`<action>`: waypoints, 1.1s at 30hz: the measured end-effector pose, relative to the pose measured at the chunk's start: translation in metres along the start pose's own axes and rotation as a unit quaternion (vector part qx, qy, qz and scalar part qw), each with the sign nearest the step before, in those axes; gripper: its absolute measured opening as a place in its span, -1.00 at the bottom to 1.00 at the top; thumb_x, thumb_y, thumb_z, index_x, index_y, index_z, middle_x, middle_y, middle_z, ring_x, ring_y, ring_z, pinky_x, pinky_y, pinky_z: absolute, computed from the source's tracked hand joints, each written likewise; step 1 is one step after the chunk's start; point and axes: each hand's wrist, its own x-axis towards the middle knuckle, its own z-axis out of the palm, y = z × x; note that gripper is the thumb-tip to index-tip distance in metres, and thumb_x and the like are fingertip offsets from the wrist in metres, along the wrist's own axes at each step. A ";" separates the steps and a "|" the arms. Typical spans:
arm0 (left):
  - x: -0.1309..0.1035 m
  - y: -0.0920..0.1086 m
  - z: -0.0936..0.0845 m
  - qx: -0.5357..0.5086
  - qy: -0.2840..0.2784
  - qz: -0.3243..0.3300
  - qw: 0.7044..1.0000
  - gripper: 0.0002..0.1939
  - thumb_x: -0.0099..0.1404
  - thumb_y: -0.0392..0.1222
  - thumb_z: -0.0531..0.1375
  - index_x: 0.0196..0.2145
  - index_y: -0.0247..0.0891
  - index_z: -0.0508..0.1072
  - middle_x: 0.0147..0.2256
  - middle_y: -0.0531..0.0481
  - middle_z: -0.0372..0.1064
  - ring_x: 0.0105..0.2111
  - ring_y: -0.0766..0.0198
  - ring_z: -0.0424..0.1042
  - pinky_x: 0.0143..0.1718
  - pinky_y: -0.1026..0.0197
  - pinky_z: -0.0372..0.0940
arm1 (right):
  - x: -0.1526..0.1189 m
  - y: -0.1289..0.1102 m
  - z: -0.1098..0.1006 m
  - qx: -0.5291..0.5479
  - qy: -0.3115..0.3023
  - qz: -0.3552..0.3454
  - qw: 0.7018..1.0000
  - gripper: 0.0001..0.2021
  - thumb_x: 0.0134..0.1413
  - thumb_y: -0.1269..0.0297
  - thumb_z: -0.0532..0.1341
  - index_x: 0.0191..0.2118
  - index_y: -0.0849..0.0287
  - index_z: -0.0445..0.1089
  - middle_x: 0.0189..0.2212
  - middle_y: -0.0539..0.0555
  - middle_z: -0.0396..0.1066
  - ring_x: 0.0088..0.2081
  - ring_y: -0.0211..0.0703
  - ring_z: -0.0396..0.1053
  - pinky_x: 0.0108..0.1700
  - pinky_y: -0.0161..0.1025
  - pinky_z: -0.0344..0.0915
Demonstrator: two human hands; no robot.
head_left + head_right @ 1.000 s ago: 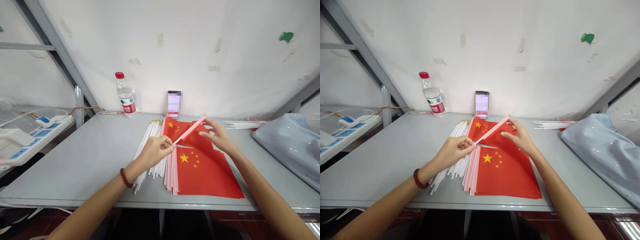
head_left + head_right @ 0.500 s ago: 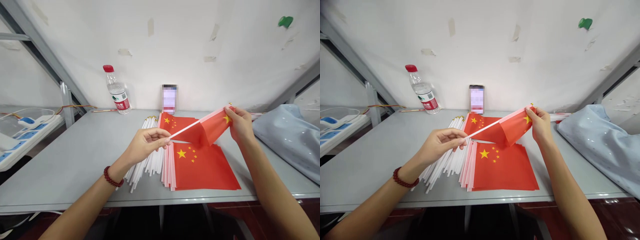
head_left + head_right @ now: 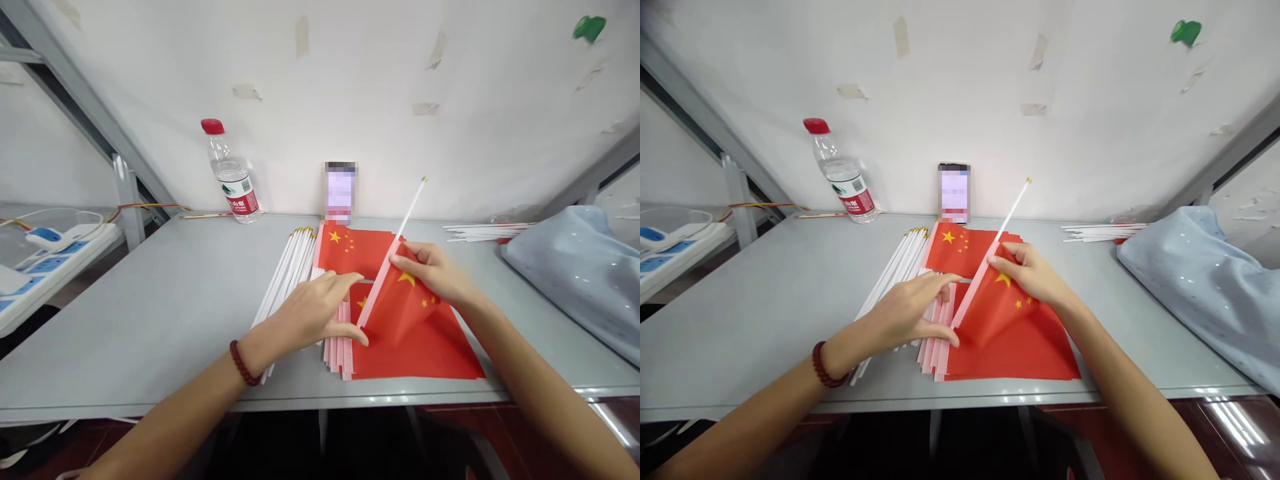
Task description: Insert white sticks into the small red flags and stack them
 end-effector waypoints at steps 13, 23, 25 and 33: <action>0.005 0.010 -0.001 -0.324 -0.048 -0.120 0.937 -0.54 0.27 0.13 0.05 -0.42 -0.33 0.49 -0.55 0.04 0.28 -0.58 0.42 0.15 -0.54 0.30 0.09 | -0.011 0.008 0.041 -0.047 -0.408 -0.018 0.912 -0.64 -0.01 0.14 0.31 -0.63 0.26 0.27 -0.71 -0.13 0.16 -0.67 -0.46 0.05 -0.63 -0.44 0.01; 0.009 -0.054 -0.056 -0.310 0.266 -0.364 0.837 -0.70 0.19 -0.02 0.11 -0.57 -0.24 0.19 -0.72 0.22 -0.09 -0.75 0.48 -0.10 -0.70 0.34 -0.17 | -0.013 0.022 0.035 -0.057 -0.682 0.056 0.727 -0.55 -0.36 -0.13 0.38 -0.59 0.20 0.36 -0.71 -0.10 0.32 -0.66 -0.36 0.27 -0.59 -0.44 0.19; 0.008 -0.063 -0.054 -0.244 0.237 -0.369 0.865 -0.76 0.11 -0.07 0.19 -0.53 -0.30 0.32 -0.71 0.17 0.06 -0.72 0.47 0.00 -0.67 0.33 -0.11 | -0.013 0.019 0.033 -0.055 -0.650 0.060 0.756 -0.58 -0.35 -0.06 0.40 -0.58 0.22 0.37 -0.67 -0.09 0.35 -0.63 -0.36 0.27 -0.58 -0.44 0.18; 0.006 -0.076 -0.043 0.003 0.172 -0.322 0.931 -0.55 0.05 -0.04 0.19 -0.15 -0.36 0.49 -0.27 -0.11 0.49 -0.34 0.19 0.40 -0.31 0.23 0.22 | -0.011 0.008 0.032 -0.004 -0.577 0.037 0.816 -0.74 -0.20 0.19 0.41 -0.54 0.28 0.40 -0.61 -0.07 0.34 -0.57 -0.38 0.26 -0.54 -0.43 0.17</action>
